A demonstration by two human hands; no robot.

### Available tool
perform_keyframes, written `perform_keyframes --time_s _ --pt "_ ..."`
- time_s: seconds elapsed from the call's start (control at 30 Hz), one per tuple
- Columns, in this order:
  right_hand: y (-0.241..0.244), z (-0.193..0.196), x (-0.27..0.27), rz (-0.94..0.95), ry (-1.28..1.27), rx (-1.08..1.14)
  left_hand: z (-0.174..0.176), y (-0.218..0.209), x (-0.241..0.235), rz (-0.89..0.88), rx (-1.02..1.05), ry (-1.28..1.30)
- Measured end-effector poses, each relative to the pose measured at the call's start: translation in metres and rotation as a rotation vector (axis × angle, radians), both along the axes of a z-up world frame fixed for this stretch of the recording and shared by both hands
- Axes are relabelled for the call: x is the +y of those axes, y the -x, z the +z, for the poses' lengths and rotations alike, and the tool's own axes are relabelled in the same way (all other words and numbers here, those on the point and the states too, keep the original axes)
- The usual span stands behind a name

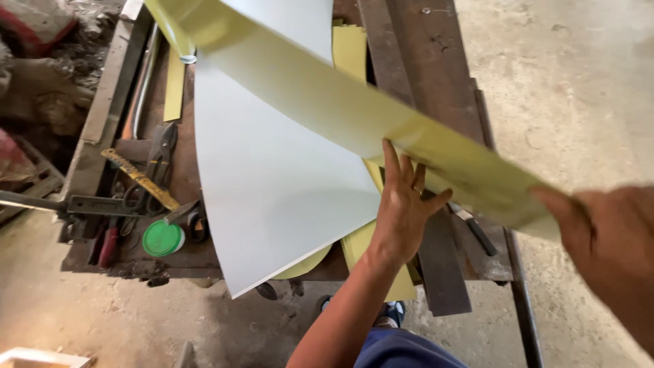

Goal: Folding the edges of metal sheets and joining them using a manual folding tool and a hammer.

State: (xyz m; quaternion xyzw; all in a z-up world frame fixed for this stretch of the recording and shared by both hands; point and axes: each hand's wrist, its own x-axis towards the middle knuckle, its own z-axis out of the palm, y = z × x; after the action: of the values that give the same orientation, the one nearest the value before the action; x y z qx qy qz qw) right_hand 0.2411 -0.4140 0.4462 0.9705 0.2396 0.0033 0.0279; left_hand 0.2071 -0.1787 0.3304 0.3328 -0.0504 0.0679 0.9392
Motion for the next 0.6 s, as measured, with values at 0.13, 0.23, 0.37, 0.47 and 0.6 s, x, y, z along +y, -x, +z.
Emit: perform_keyframes --time_s 0.13,0.23,0.37,0.47,0.6 --pt "0.060 -0.018 0.023 -0.010 0.251 -0.113 0.021 0.065 -0.009 0.074 -0.105 -0.030" --pt "0.100 -0.041 0.017 0.214 0.101 -0.133 0.044 0.103 -0.025 0.050 -0.072 0.026" --pt "0.121 -0.073 0.007 0.360 -0.055 -0.140 0.042 0.111 -0.032 0.175 0.353 0.157" --pt "0.127 -0.129 -0.042 0.367 -0.154 -0.047 0.005 0.122 -0.039 0.276 0.491 0.074" --pt "0.075 -0.263 -0.250 0.308 -0.287 0.066 -0.046 0.128 -0.039 0.360 0.465 -0.043"
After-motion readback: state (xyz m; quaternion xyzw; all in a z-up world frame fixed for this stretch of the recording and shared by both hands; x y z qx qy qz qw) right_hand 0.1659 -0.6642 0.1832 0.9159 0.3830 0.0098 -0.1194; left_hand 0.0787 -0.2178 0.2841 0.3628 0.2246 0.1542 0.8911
